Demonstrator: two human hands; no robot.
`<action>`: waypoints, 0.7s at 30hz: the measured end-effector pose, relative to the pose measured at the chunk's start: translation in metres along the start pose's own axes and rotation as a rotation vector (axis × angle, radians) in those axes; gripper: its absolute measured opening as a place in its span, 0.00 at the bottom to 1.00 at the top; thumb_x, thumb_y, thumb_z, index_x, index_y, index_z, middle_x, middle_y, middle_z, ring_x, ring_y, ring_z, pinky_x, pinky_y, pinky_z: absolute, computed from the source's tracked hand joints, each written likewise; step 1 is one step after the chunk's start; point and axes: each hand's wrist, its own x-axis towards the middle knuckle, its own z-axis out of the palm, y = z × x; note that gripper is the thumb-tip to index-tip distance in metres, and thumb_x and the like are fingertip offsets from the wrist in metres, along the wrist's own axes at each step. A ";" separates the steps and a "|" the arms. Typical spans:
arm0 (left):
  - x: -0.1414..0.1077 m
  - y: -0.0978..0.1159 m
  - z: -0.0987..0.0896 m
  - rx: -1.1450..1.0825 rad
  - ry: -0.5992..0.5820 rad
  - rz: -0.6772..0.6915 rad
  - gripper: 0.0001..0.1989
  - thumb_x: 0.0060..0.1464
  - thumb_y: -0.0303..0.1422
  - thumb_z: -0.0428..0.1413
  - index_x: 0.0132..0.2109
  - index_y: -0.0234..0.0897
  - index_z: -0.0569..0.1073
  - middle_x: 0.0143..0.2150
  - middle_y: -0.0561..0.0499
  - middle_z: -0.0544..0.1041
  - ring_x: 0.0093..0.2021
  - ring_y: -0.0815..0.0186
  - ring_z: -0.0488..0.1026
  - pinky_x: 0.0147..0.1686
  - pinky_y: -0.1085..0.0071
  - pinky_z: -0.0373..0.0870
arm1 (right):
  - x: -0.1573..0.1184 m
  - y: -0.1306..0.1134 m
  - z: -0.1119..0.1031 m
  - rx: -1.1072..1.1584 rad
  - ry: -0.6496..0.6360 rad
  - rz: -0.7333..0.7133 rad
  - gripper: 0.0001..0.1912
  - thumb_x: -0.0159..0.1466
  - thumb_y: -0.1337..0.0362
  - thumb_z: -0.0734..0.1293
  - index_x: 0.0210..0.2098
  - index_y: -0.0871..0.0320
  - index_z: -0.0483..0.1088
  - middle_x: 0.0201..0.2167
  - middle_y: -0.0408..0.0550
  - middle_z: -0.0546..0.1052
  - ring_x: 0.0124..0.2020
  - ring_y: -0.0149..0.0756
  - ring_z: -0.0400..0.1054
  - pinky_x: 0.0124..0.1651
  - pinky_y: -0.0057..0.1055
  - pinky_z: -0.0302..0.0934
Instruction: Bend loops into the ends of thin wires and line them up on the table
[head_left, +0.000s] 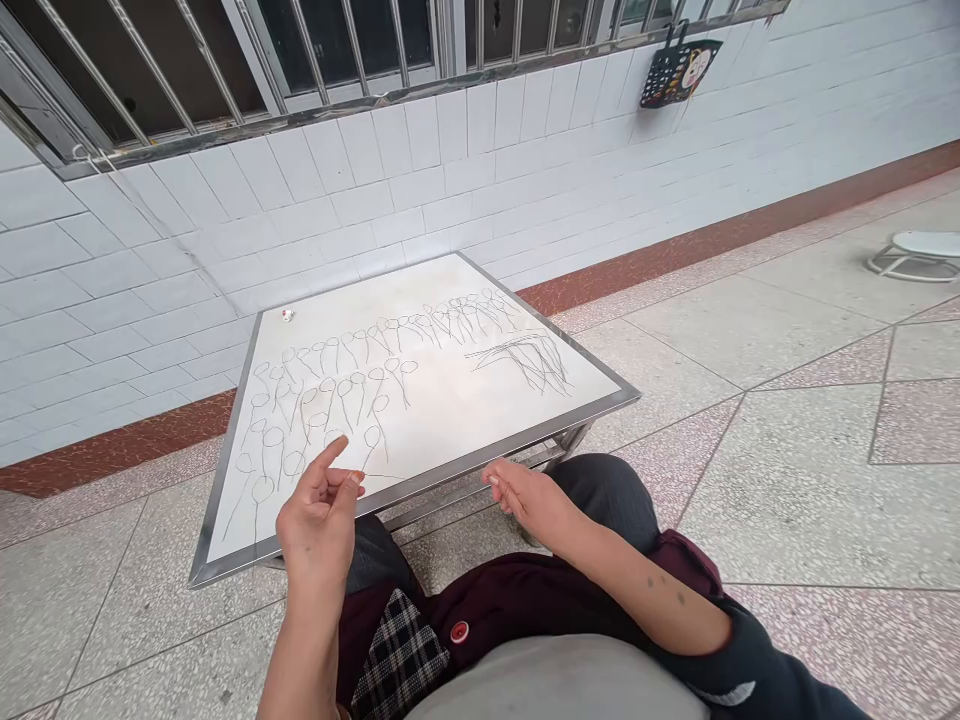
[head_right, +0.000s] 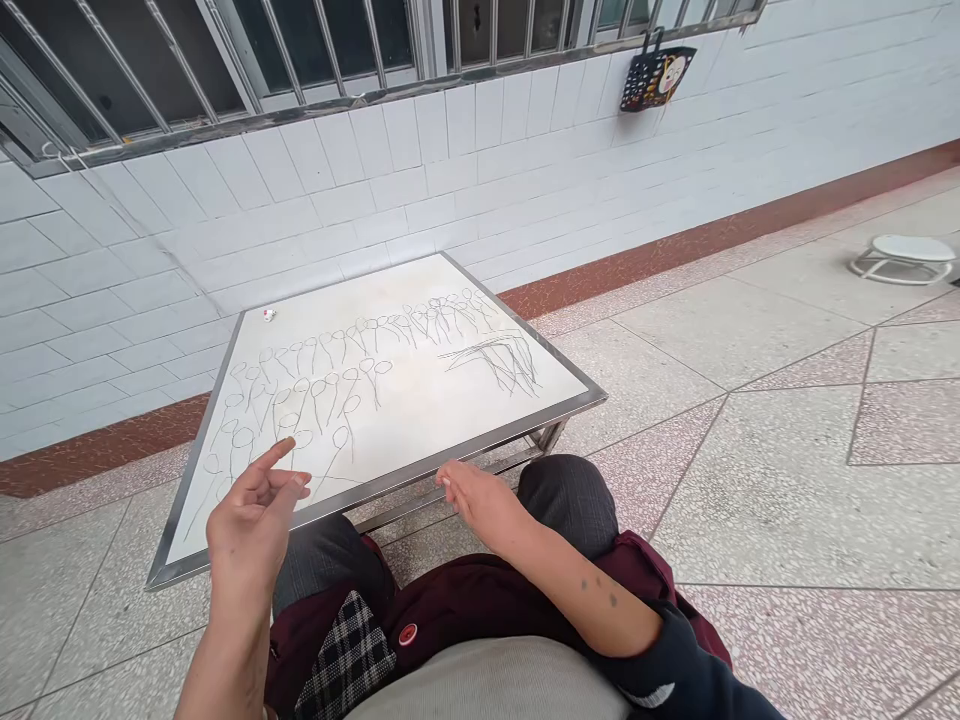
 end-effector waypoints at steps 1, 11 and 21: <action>0.001 0.000 -0.002 -0.004 0.013 0.005 0.24 0.47 0.35 0.58 0.54 0.40 0.72 0.28 0.55 0.74 0.33 0.66 0.73 0.45 0.65 0.68 | 0.000 0.003 -0.004 0.024 0.034 0.052 0.12 0.69 0.65 0.52 0.39 0.56 0.65 0.26 0.42 0.69 0.24 0.30 0.64 0.29 0.28 0.62; -0.005 0.002 0.022 -0.057 -0.276 0.055 0.27 0.51 0.34 0.56 0.59 0.39 0.67 0.31 0.53 0.76 0.32 0.67 0.73 0.38 0.69 0.69 | 0.011 -0.047 0.000 0.088 -0.050 -0.172 0.08 0.64 0.61 0.64 0.41 0.54 0.73 0.36 0.45 0.78 0.34 0.33 0.71 0.39 0.28 0.64; 0.013 -0.017 0.023 -0.134 -0.210 0.095 0.25 0.56 0.43 0.52 0.59 0.41 0.66 0.51 0.44 0.72 0.41 0.64 0.74 0.41 0.65 0.72 | 0.018 -0.015 -0.002 0.404 0.101 0.256 0.10 0.62 0.56 0.62 0.35 0.56 0.69 0.26 0.42 0.74 0.16 0.25 0.58 0.18 0.22 0.56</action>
